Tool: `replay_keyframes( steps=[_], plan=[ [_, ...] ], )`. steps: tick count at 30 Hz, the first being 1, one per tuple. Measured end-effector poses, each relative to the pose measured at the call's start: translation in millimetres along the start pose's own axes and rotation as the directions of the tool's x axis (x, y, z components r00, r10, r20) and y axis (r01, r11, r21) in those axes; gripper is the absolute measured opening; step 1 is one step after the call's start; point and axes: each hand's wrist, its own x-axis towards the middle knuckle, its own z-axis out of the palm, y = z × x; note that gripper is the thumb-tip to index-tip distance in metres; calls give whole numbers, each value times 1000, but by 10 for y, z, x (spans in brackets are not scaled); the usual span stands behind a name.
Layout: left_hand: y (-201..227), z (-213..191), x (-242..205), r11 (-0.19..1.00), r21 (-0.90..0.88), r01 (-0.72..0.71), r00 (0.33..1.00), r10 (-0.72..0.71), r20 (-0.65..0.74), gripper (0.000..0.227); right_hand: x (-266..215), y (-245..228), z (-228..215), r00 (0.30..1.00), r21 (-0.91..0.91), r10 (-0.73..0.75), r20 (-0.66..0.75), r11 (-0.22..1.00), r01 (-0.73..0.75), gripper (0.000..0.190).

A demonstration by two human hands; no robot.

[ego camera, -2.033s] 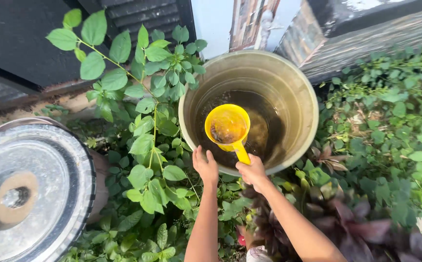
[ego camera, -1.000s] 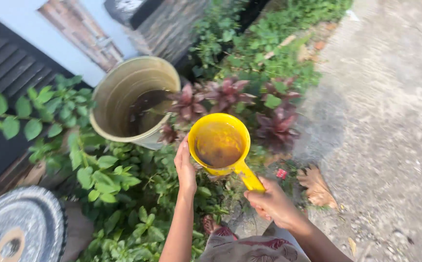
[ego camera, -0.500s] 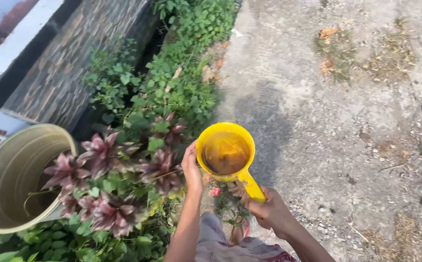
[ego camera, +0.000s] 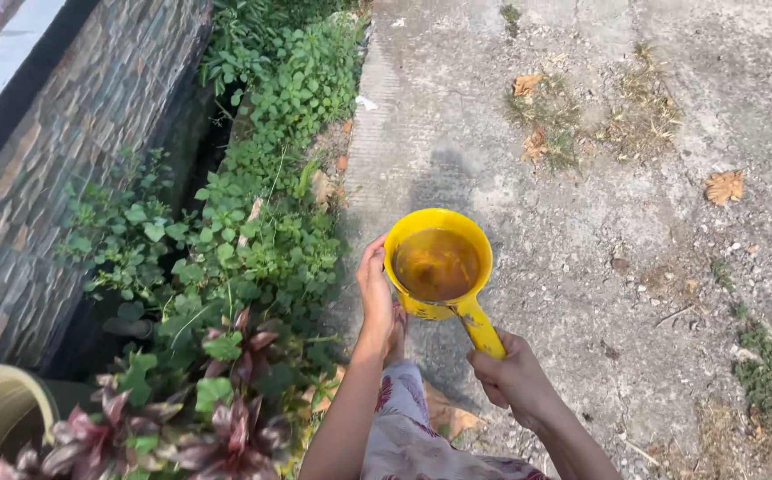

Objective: The person scoops water from a large bucket using a yellow plastic scoop and waters several outdoor plants, including a palm-like plant, a coniferous shrub, and a vine growing along a wall. The person repeatedly refills the scoop and moves between plants to distribute water.

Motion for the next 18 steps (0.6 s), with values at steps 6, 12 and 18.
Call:
replay_keyframes(
  steps=[6, 12, 18],
  plan=[
    [-103, 393, 1374, 999, 5, 47, 999, -47, -20, 40, 1124, -866, 201, 999, -45, 30, -24, 998, -31, 22],
    [51, 769, 2736, 991, 131, 20, 999, -24, 26, 38, 2263, -1737, 410, 995, 15, 86, 51, 996, -87, 24],
    [-173, 1418, 3901, 993, 117, -34, 998, 27, 59, 38, 3215, -2454, 392, 999, 7, 35, 18, 999, -35, 24]
  ],
)
